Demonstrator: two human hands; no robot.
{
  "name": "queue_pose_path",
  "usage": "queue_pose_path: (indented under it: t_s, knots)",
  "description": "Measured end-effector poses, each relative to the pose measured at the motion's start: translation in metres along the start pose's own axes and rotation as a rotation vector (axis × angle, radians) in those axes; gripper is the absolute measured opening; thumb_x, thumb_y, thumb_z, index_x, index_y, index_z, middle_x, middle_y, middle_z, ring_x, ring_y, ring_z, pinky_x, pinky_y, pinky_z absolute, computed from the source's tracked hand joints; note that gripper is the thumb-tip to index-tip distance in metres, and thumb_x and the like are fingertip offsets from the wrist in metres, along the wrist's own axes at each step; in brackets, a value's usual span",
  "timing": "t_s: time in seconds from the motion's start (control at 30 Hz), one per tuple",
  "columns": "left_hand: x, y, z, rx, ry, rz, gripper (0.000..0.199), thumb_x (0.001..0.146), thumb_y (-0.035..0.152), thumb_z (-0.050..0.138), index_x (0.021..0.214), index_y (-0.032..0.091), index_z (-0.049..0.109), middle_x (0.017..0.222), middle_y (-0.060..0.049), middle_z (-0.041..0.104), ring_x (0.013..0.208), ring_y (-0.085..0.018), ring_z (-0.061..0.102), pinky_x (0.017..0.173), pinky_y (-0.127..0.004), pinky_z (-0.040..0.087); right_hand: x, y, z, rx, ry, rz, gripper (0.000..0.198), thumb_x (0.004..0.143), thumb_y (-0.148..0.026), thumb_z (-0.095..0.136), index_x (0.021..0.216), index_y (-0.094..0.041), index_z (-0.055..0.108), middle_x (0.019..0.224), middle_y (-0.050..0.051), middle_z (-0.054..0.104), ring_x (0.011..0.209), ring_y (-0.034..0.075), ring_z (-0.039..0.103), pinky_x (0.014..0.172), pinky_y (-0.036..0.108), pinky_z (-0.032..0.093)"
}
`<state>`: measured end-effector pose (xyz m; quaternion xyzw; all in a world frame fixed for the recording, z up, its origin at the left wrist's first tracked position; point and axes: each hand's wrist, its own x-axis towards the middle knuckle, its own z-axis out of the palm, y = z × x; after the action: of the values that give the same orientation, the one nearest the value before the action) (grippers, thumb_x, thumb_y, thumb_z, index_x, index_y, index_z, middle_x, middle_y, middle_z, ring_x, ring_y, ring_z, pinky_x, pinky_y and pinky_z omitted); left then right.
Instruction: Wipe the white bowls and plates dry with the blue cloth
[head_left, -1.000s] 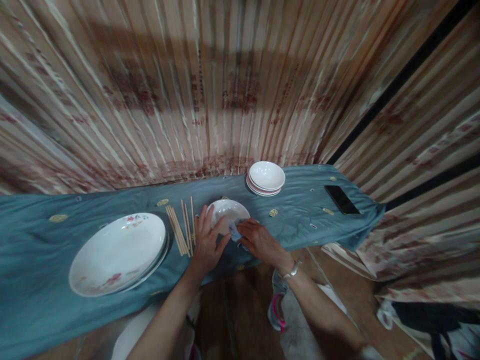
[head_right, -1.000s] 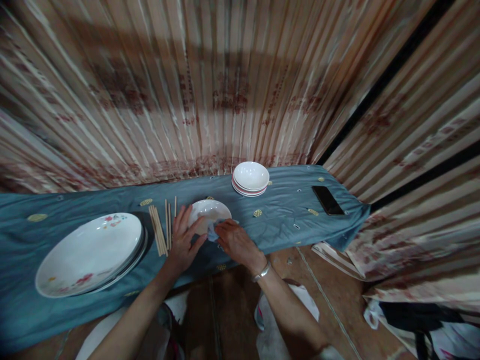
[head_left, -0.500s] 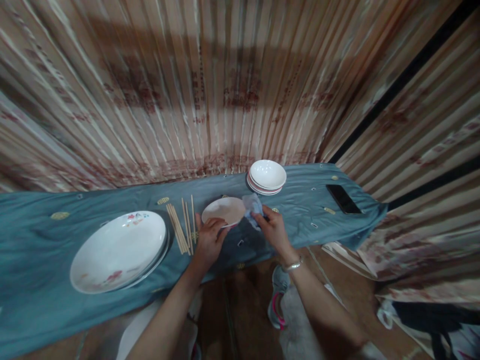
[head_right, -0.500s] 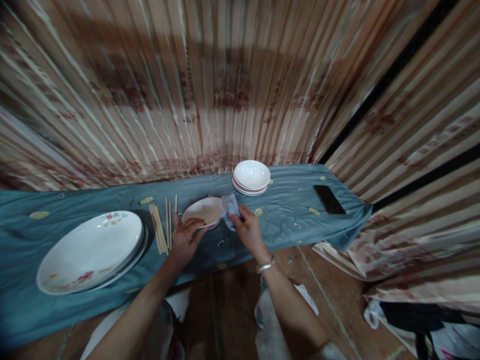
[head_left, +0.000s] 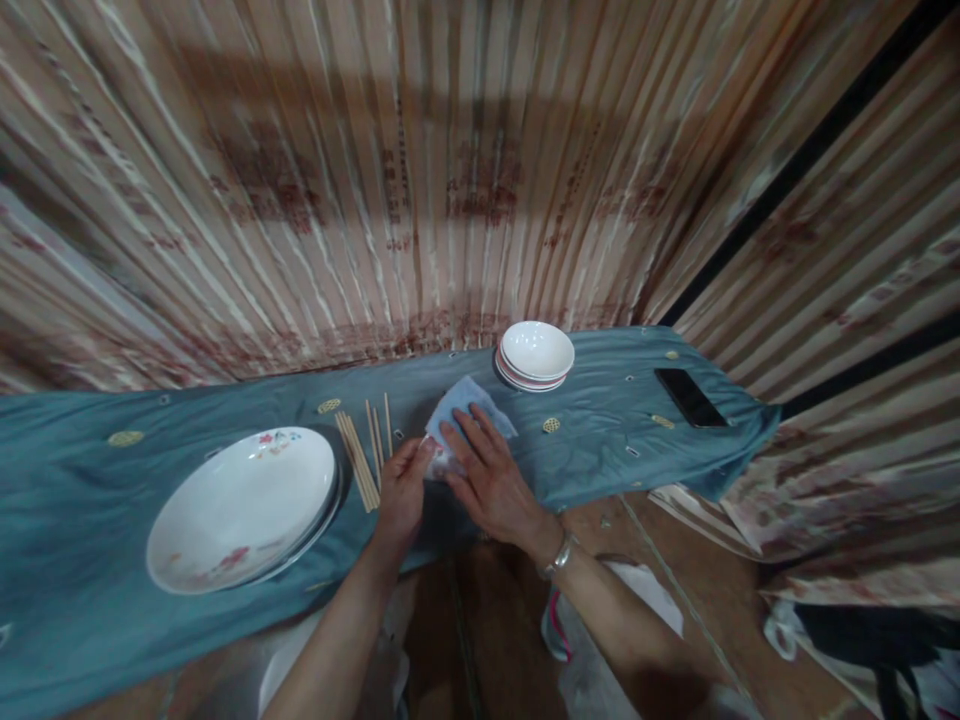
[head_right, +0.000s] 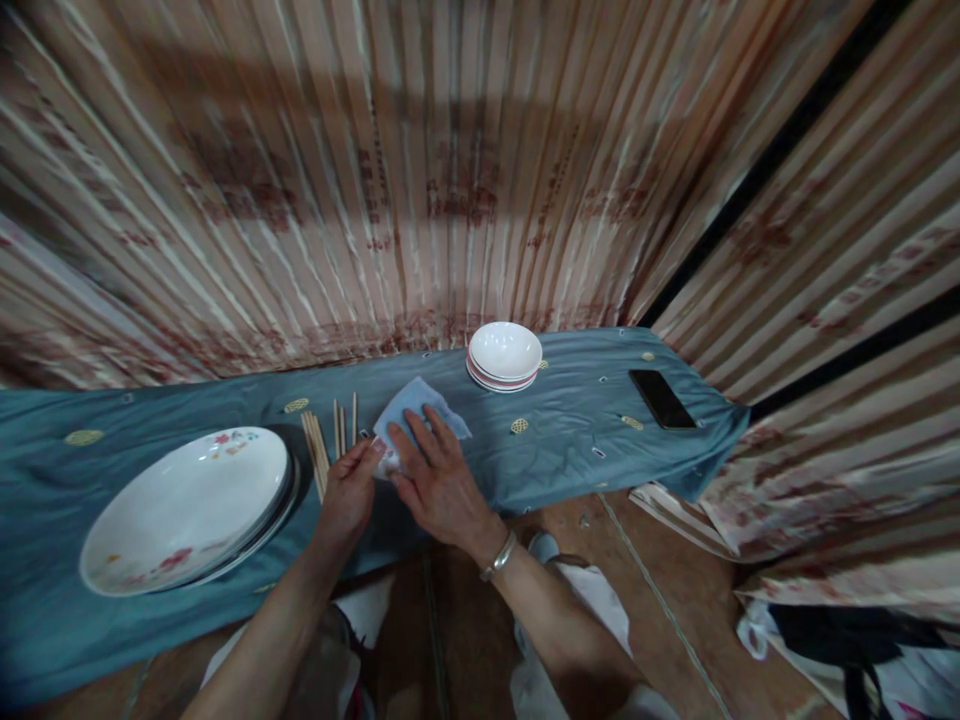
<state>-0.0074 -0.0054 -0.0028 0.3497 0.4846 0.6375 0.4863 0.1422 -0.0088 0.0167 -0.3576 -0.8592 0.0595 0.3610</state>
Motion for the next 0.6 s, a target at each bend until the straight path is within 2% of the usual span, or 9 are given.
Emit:
queue_pose_path:
  t_s: [0.07, 0.17, 0.27, 0.4, 0.6]
  knots:
    - [0.004, -0.006, -0.004, -0.038, 0.086, -0.025, 0.025, 0.063, 0.040, 0.078, 0.070, 0.018, 0.067, 0.067, 0.002, 0.066, 0.066, -0.013, 0.058, 0.069, -0.025, 0.047, 0.004, -0.007, 0.006, -0.041, -0.040, -0.032, 0.052, 0.099, -0.031, 0.045, 0.148, -0.018, 0.038, 0.156, 0.013, 0.034, 0.151, 0.030, 0.011, 0.118, 0.057, 0.027]
    - [0.008, -0.008, -0.007, -0.071, 0.161, -0.077, 0.019, 0.063, 0.034, 0.075, 0.072, 0.019, 0.068, 0.072, -0.001, 0.069, 0.071, -0.016, 0.062, 0.072, -0.028, 0.049, 0.010, -0.005, 0.012, -0.025, -0.042, 0.002, 0.049, 0.099, -0.034, 0.044, 0.146, -0.020, 0.041, 0.155, 0.012, 0.037, 0.150, 0.030, 0.013, 0.118, 0.057, 0.026]
    - [0.005, 0.004, -0.006, -0.077, 0.140, -0.080, 0.013, 0.067, 0.030, 0.071, 0.069, 0.018, 0.070, 0.078, -0.006, 0.073, 0.079, -0.022, 0.067, 0.076, -0.033, 0.053, 0.014, 0.004, 0.016, 0.083, 0.016, 0.115, 0.050, 0.101, -0.036, 0.038, 0.148, -0.021, 0.038, 0.156, 0.011, 0.035, 0.150, 0.027, 0.017, 0.120, 0.054, 0.025]
    - [0.000, 0.020, -0.006, -0.065, 0.101, -0.065, 0.007, 0.069, 0.023, 0.068, 0.066, 0.018, 0.072, 0.085, -0.008, 0.076, 0.088, -0.027, 0.069, 0.085, -0.038, 0.054, 0.017, 0.017, 0.025, 0.300, 0.109, 0.296, 0.049, 0.103, -0.038, 0.031, 0.148, -0.023, 0.038, 0.155, 0.009, 0.038, 0.145, 0.020, 0.031, 0.121, 0.045, 0.028]
    - [0.003, 0.006, -0.010, -0.111, 0.077, -0.048, 0.021, 0.079, 0.032, 0.062, 0.079, 0.016, 0.075, 0.087, -0.011, 0.076, 0.096, -0.028, 0.068, 0.089, -0.040, 0.054, 0.020, 0.032, 0.042, 0.530, 0.204, 0.487, 0.052, 0.101, -0.047, 0.032, 0.143, -0.020, 0.046, 0.145, 0.010, 0.052, 0.137, 0.020, 0.046, 0.117, 0.040, 0.034]
